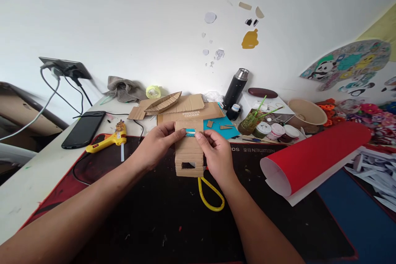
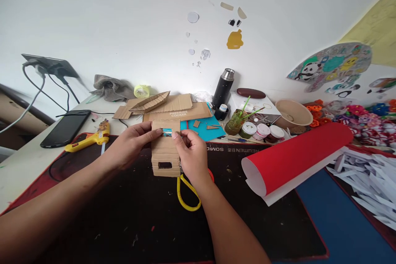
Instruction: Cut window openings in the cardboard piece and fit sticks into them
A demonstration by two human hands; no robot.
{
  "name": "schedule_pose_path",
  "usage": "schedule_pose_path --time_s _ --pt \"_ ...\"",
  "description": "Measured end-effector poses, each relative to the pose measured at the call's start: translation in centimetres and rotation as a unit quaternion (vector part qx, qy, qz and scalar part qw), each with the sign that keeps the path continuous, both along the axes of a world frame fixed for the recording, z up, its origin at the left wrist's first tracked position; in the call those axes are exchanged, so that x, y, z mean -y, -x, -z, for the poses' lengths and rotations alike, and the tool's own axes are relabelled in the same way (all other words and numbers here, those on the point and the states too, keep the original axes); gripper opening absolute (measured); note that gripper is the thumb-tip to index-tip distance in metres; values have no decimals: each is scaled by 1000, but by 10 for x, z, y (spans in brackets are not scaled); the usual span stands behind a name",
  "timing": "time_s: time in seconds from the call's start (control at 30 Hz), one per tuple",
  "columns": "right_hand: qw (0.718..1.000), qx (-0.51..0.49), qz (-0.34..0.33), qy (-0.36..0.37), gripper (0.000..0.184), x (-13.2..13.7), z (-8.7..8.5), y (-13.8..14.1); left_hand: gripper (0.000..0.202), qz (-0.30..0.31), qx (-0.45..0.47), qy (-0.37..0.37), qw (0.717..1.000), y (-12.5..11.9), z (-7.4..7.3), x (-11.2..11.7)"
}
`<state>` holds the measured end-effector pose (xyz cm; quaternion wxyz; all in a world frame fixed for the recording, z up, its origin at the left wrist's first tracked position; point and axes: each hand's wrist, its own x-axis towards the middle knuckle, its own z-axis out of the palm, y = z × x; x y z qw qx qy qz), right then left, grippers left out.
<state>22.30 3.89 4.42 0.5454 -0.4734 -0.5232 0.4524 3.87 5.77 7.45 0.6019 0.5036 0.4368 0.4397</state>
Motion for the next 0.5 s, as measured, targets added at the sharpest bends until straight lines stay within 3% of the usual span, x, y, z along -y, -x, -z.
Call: schedule_pose_path --time_s 0.5 --pt "1000 -12 -7 13 38 0 1 -1 42 -23 27 9 999 -4 2 3"
